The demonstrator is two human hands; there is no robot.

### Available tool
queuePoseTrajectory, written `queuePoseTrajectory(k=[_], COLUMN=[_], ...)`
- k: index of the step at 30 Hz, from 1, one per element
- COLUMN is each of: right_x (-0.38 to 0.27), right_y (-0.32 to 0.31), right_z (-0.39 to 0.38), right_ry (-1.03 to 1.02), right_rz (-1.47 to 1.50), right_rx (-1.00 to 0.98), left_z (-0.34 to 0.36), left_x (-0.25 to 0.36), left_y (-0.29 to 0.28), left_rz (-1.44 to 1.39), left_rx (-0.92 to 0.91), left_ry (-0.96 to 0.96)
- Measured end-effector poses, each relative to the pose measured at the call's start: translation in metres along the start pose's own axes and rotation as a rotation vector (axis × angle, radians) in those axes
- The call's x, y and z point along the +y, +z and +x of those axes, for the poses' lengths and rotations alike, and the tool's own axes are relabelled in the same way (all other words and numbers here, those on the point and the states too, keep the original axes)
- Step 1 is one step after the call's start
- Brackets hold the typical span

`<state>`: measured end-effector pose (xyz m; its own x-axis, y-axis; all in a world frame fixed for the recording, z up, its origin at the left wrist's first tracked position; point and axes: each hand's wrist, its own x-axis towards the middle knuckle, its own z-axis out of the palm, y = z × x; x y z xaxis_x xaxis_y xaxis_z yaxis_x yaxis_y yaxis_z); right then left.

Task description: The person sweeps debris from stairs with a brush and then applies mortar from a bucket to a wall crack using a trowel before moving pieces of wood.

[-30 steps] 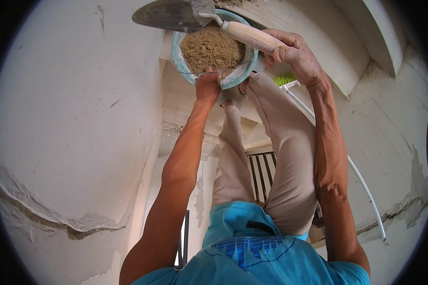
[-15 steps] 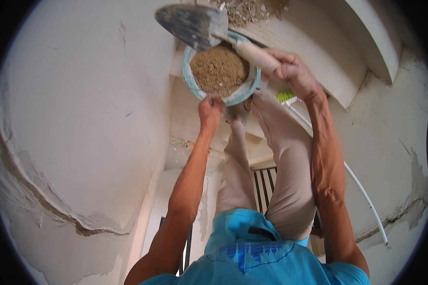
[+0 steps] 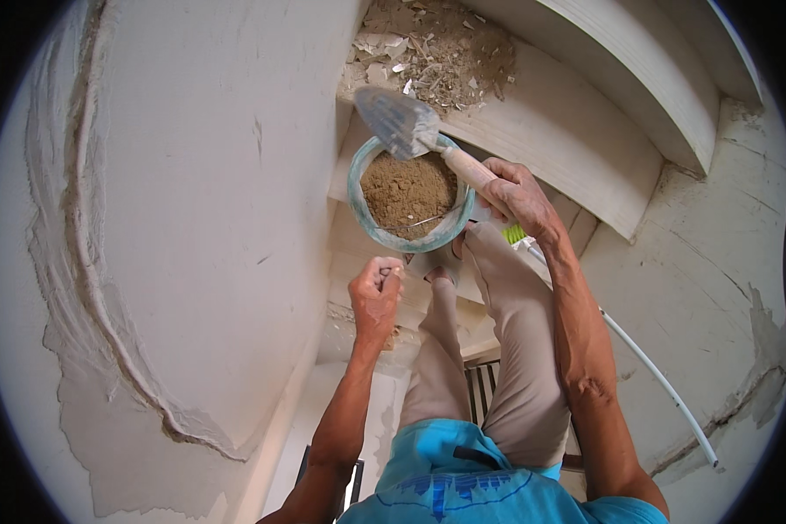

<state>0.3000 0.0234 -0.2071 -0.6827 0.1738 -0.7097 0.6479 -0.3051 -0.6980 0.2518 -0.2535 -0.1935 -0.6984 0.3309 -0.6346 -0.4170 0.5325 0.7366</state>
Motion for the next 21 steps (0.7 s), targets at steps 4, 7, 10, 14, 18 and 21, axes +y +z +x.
queuePoseTrajectory(k=[4,7,10,14,18,21], right_x=[0.006,0.01,0.012,0.016,0.023,0.029], right_y=[-0.01,-0.014,-0.016,-0.021,-0.034,-0.041], right_z=[-0.002,-0.005,-0.008,0.001,0.011,0.023], right_ry=[-0.057,-0.083,-0.055,-0.02,-0.028,0.017], right_rz=[0.009,0.098,0.182,0.165,0.043,0.146], right_rx=[0.164,0.285,0.432,0.687,0.794,0.749], left_z=[0.03,0.068,0.113,0.185,0.194,0.167], left_x=[0.051,0.084,0.127,0.151,0.149,0.121], left_y=[-0.004,0.002,0.007,0.013,0.016,0.024], left_rz=[-0.034,-0.022,0.047,-0.008,0.1,0.175], left_rx=[0.087,0.094,0.09,0.153,0.145,0.123], left_ry=[0.108,0.195,0.304,0.613,0.56,0.46])
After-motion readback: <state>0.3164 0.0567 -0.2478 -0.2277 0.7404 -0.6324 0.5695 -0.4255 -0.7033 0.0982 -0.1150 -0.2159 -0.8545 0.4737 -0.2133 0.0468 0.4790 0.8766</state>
